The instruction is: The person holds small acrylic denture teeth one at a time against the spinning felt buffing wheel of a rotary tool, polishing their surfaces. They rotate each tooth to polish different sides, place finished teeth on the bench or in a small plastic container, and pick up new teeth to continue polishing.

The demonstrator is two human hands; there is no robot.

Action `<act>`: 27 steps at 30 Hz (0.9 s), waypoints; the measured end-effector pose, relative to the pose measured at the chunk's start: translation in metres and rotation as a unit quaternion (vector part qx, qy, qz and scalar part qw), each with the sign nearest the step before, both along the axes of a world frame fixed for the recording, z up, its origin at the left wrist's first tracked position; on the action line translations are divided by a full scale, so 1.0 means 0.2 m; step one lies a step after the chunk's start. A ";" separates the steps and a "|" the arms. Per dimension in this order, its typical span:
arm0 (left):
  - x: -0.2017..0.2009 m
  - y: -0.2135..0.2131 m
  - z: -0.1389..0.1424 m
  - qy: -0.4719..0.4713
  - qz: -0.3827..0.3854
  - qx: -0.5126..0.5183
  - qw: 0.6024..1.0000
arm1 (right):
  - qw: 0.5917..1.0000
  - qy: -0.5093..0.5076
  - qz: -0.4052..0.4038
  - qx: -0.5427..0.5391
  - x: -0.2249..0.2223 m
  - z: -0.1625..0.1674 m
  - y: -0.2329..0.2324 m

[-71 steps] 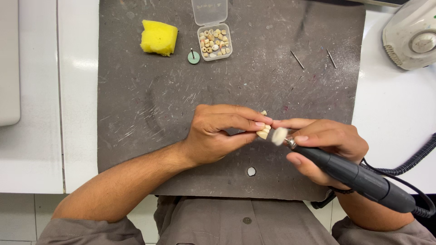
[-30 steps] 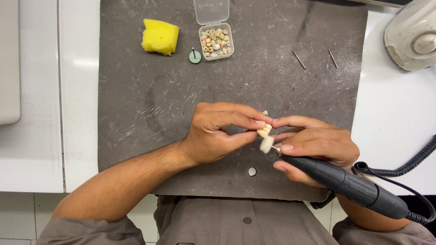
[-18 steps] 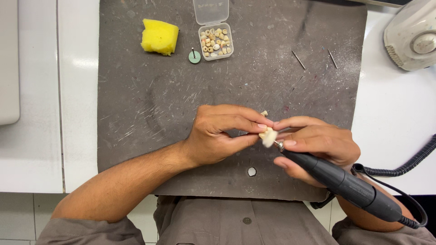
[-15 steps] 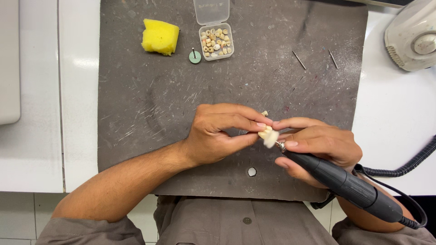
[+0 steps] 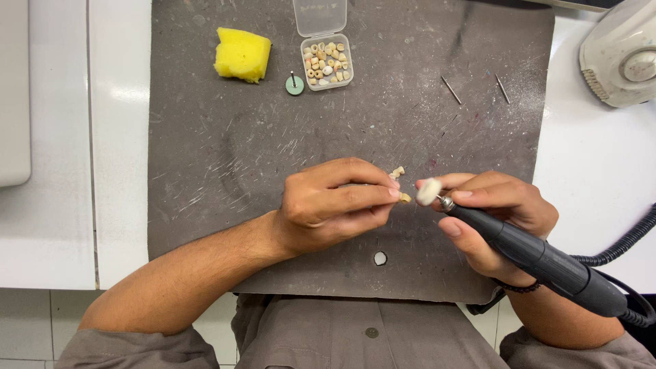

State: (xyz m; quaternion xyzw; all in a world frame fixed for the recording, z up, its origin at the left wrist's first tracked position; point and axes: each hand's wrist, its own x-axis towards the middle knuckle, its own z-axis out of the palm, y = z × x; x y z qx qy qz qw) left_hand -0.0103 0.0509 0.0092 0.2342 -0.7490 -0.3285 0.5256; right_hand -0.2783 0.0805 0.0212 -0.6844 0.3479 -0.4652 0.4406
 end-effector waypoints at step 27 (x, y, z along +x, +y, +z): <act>0.02 -0.03 0.01 -0.014 -0.046 -0.110 0.993 | 0.994 -0.083 0.047 0.054 0.00 0.02 -0.02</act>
